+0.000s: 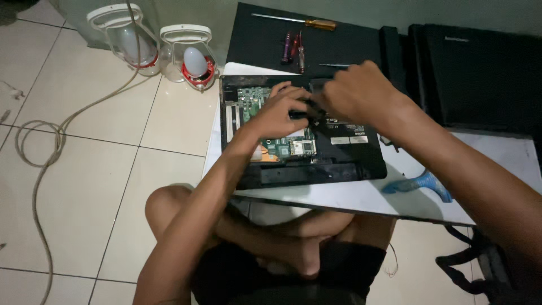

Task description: The person sits on the floor and uses a screwdriver to remove screws from the back panel of a laptop. They then lift the panel to expose the internal components, including the motherboard and battery, and continue to unscrew parts inside the chassis.

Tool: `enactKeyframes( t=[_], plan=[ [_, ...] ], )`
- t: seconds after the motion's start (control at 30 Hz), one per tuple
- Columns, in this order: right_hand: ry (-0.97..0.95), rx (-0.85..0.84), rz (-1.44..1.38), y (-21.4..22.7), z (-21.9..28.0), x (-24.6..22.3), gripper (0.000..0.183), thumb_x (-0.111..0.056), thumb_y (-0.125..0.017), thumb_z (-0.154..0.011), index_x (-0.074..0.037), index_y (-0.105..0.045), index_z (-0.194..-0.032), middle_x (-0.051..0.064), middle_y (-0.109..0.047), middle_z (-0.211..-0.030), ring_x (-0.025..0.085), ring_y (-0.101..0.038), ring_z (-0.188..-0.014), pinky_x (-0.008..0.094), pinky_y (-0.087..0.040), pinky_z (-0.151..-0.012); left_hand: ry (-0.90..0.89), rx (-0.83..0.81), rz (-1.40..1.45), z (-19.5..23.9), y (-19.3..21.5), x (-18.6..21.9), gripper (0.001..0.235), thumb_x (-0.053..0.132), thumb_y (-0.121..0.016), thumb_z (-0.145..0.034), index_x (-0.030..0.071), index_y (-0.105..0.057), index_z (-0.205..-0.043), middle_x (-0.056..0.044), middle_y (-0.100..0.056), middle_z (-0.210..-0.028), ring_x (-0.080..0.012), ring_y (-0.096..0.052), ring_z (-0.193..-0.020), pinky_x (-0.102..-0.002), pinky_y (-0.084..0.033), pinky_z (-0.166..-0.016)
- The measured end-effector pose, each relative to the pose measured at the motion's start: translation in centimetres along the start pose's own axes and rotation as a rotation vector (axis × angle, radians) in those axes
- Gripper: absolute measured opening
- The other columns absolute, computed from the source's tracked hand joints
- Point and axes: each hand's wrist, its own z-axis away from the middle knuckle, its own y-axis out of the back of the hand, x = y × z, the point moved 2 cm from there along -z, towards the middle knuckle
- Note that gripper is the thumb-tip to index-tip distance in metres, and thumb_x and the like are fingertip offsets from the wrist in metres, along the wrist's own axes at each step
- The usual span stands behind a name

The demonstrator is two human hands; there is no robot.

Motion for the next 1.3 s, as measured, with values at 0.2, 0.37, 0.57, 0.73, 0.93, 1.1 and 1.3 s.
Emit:
enactKeyframes(
  t=[0.2,0.37,0.57,0.73,0.93,1.1,1.3],
  plan=[
    [-0.035,-0.136,-0.272,2.7,1.3,-1.6,0.045,-0.044,-0.065,-0.118,-0.005,-0.088,-0.116,0.018,-0.090,-0.094,0.040,-0.090,-0.085,0.051,-0.070,-0.084,0.160,-0.037,0.148,0.2,-0.1,0.5,0.028,0.046,-0.080,-0.104,0.029,-0.090,-0.124,-0.010,-0.068,-0.164,-0.0435,-0.034,-0.174,-0.070,-0.015,-0.145],
    [-0.120,-0.039,-0.105,-1.0,-1.2,-0.5,0.056,-0.058,-0.058,-0.126,-0.010,-0.084,-0.111,0.016,-0.080,-0.095,0.034,-0.075,-0.078,0.046,-0.059,-0.069,0.153,-0.094,0.035,-0.8,-0.1,-1.4,0.034,0.040,-0.081,-0.100,0.026,-0.091,-0.129,-0.008,-0.064,-0.171,-0.0433,-0.035,-0.172,-0.063,-0.013,-0.140],
    [-0.111,-0.114,-0.189,0.3,0.8,-1.6,0.027,-0.034,-0.067,-0.119,-0.013,-0.080,-0.130,0.013,-0.078,-0.122,0.035,-0.074,-0.106,0.050,-0.059,-0.089,0.196,-0.075,0.049,-0.6,0.2,-0.8,0.034,0.040,-0.080,-0.102,0.024,-0.091,-0.131,-0.005,-0.064,-0.174,-0.0480,-0.027,-0.173,-0.067,-0.021,-0.138],
    [0.072,-0.084,-0.215,-1.4,0.8,-0.8,0.044,-0.008,-0.073,-0.110,-0.021,-0.073,-0.152,0.011,-0.066,-0.156,0.033,-0.072,-0.136,0.052,-0.061,-0.112,0.186,-0.064,0.028,-0.3,-0.4,-1.9,0.035,0.047,-0.082,-0.102,0.031,-0.088,-0.133,0.001,-0.070,-0.171,-0.0438,-0.031,-0.174,-0.066,-0.022,-0.135],
    [-0.101,-0.189,-0.211,-1.5,0.0,0.0,0.024,-0.026,-0.071,-0.118,-0.014,-0.079,-0.137,0.014,-0.082,-0.113,0.029,-0.078,-0.090,0.039,-0.060,-0.081,0.068,-0.080,0.015,-0.8,0.0,-0.9,0.024,0.036,-0.079,-0.104,0.029,-0.091,-0.123,-0.004,-0.075,-0.164,-0.0340,-0.054,-0.161,-0.063,-0.020,-0.136],
    [-0.207,-0.079,0.063,-2.3,-1.3,-0.7,0.073,-0.072,-0.055,-0.126,-0.010,-0.081,-0.097,0.010,-0.081,-0.087,0.030,-0.077,-0.078,0.047,-0.063,-0.081,0.113,-0.090,0.007,-0.4,-0.1,-1.1,0.035,0.034,-0.077,-0.101,0.026,-0.089,-0.133,-0.011,-0.068,-0.169,-0.0422,-0.042,-0.167,-0.064,-0.017,-0.138],
    [-0.048,-0.113,0.001,0.0,0.1,-2.0,0.049,-0.059,-0.056,-0.124,-0.022,-0.088,-0.125,0.010,-0.089,-0.108,0.036,-0.082,-0.090,0.050,-0.060,-0.080,0.087,-0.077,0.076,-0.1,0.3,0.1,0.040,0.031,-0.076,-0.101,0.028,-0.086,-0.139,-0.004,-0.073,-0.165,-0.0357,-0.051,-0.165,-0.063,-0.011,-0.145]
  ],
)
